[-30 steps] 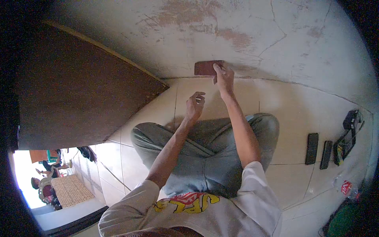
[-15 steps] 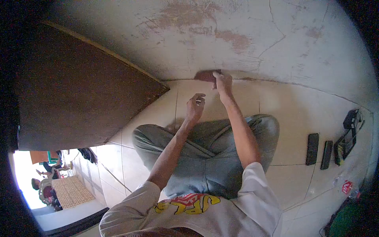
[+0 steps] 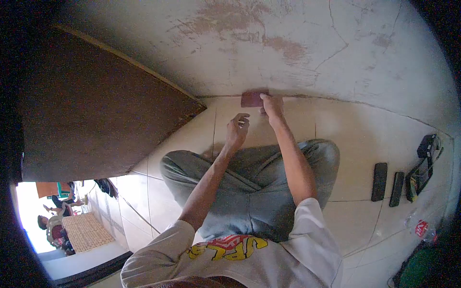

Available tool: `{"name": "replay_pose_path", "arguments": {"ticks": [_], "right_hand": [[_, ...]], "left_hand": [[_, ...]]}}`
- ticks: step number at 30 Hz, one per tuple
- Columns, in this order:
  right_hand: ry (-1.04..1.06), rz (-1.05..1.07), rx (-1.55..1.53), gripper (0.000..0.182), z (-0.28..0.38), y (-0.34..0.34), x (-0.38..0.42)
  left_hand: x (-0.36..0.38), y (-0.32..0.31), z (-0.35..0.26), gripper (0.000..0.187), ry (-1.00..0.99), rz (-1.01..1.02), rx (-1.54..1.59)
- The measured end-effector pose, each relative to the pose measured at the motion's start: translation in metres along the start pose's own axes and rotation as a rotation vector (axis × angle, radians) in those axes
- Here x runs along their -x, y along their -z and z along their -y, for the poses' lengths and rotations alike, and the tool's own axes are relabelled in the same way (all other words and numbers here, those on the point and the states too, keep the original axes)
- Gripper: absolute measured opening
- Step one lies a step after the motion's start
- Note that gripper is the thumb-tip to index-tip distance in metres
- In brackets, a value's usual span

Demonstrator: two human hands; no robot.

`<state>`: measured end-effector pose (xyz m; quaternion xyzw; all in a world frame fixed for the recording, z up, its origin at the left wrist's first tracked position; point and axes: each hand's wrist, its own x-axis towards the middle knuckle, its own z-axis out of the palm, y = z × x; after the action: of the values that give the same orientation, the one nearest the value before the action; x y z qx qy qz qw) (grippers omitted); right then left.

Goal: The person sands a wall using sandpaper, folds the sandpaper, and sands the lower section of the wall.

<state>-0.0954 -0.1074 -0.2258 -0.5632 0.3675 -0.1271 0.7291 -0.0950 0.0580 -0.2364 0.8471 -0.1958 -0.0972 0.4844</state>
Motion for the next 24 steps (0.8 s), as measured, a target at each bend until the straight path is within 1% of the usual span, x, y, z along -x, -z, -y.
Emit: {"name": "replay_pose_path", "arguments": {"ticks": [2,5,7,8,10,11,13,17,19,22,24], "right_hand": [[-0.009,-0.002,0.019,0.026,-0.007,0.002,-0.004],[0.018,0.008,-0.047,0.023,-0.008,0.001,-0.011],[0.155,-0.007,-0.215,0.016,0.019,-0.005,0.0],[0.154,-0.007,-0.215,0.016,0.029,-0.005,0.005],[0.323,0.09,-0.297,0.017,0.039,-0.006,0.011],[0.322,0.091,-0.295,0.017,0.036,-0.005,0.012],[0.077,-0.074,-0.209,0.018,0.023,-0.004,0.008],[0.068,-0.114,-0.196,0.021,0.012,-0.005,-0.001],[0.23,-0.054,-0.187,0.02,0.034,-0.009,0.01],[0.278,-0.016,-0.229,0.018,0.024,-0.007,0.003],[0.26,-0.049,-0.242,0.017,0.019,-0.008,0.004]], "left_hand": [[0.0,0.001,-0.002,0.023,0.022,0.024,-0.01],[-0.001,0.001,-0.005,0.023,0.054,0.013,-0.008],[-0.001,0.001,-0.006,0.022,0.052,0.02,0.016],[-0.001,0.001,-0.007,0.022,0.053,0.021,0.016],[0.0,0.001,-0.008,0.024,0.051,-0.007,0.041],[0.001,0.001,-0.01,0.024,0.053,-0.007,0.043],[0.0,0.0,-0.006,0.024,0.042,-0.002,0.024],[-0.002,-0.001,-0.002,0.024,0.008,-0.015,0.013],[0.0,0.001,-0.004,0.024,0.019,-0.019,0.038],[0.0,0.0,-0.003,0.024,0.017,-0.018,0.029],[-0.002,-0.001,-0.002,0.024,0.018,-0.014,0.025]]}}
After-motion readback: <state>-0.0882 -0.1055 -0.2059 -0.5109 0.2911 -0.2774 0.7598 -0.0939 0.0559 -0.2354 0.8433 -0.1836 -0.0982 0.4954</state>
